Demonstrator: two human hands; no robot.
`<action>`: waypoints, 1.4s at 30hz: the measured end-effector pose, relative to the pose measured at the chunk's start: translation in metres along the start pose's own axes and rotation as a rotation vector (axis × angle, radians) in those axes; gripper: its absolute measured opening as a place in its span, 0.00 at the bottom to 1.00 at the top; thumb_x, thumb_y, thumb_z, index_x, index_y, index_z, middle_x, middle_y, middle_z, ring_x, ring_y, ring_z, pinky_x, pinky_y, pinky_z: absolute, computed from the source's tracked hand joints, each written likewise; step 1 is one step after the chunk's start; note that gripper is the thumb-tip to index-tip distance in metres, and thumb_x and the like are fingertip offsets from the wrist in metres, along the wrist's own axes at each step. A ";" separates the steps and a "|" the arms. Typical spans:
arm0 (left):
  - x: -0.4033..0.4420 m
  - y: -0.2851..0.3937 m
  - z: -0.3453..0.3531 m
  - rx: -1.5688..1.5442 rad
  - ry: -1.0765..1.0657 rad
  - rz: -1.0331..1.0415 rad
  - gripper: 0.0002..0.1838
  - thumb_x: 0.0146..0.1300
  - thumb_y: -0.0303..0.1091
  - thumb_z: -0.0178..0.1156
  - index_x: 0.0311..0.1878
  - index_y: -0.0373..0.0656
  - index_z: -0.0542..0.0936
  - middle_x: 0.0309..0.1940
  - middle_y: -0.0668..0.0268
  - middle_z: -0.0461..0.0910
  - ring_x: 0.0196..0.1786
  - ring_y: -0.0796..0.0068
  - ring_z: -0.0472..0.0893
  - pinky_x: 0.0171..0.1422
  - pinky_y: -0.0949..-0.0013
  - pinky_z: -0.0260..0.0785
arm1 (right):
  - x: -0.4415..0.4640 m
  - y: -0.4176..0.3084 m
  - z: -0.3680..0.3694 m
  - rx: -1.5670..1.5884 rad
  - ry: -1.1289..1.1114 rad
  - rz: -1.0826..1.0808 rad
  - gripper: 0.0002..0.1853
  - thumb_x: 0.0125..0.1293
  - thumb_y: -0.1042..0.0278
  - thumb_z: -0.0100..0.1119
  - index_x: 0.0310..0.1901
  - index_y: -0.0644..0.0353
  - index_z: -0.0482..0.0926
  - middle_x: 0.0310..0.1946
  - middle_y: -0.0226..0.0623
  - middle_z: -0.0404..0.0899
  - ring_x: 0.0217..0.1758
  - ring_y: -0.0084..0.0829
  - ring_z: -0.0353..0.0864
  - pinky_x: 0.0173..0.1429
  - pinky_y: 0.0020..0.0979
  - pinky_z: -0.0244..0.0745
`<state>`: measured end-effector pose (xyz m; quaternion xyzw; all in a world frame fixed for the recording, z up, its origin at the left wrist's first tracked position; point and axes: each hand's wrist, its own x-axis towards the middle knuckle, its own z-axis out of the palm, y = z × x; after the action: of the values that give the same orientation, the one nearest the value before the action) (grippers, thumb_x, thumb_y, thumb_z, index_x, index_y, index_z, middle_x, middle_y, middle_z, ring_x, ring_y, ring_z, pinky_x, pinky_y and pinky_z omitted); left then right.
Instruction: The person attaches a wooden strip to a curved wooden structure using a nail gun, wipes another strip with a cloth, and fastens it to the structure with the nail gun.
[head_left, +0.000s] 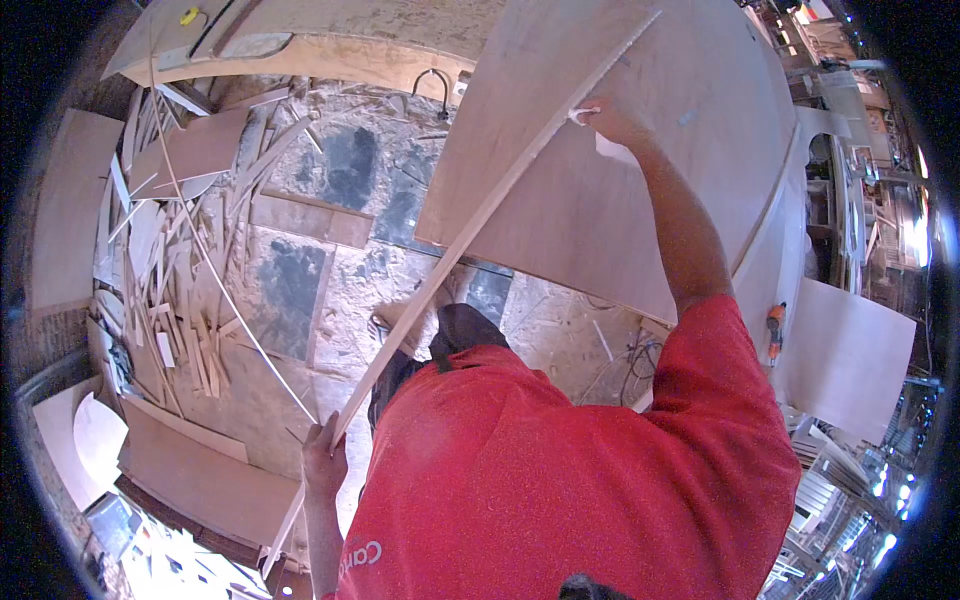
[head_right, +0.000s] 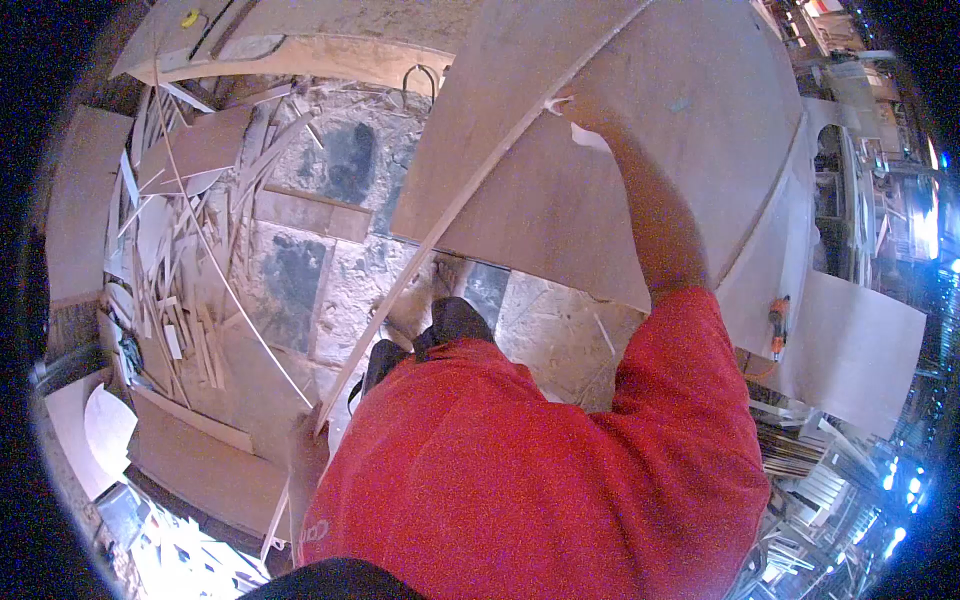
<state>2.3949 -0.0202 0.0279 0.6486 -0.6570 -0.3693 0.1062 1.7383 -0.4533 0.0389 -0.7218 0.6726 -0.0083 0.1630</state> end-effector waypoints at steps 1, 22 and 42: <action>0.000 0.000 0.000 0.000 0.003 -0.001 0.22 0.65 0.23 0.63 0.63 0.35 0.81 0.34 0.49 0.77 0.35 0.47 0.80 0.40 0.51 0.72 | 0.005 0.005 -0.001 0.073 0.008 0.068 0.22 0.65 0.49 0.68 0.56 0.52 0.88 0.54 0.48 0.86 0.55 0.47 0.86 0.61 0.43 0.79; 0.040 0.011 -0.013 0.010 -0.043 0.008 0.21 0.66 0.24 0.62 0.63 0.35 0.81 0.34 0.48 0.78 0.36 0.48 0.81 0.41 0.54 0.73 | -0.063 -0.100 0.009 0.432 -0.047 0.180 0.24 0.62 0.49 0.72 0.47 0.64 0.89 0.36 0.43 0.88 0.38 0.35 0.87 0.47 0.40 0.81; 0.044 0.009 -0.013 -0.015 -0.013 0.054 0.20 0.65 0.22 0.62 0.62 0.35 0.82 0.33 0.49 0.79 0.33 0.51 0.80 0.38 0.55 0.72 | -0.012 -0.037 0.001 0.438 0.194 0.420 0.24 0.61 0.46 0.70 0.48 0.58 0.90 0.38 0.42 0.89 0.40 0.37 0.89 0.46 0.40 0.80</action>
<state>2.3903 -0.0668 0.0278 0.6273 -0.6722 -0.3755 0.1169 1.7735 -0.4395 0.0493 -0.5108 0.8015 -0.1879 0.2477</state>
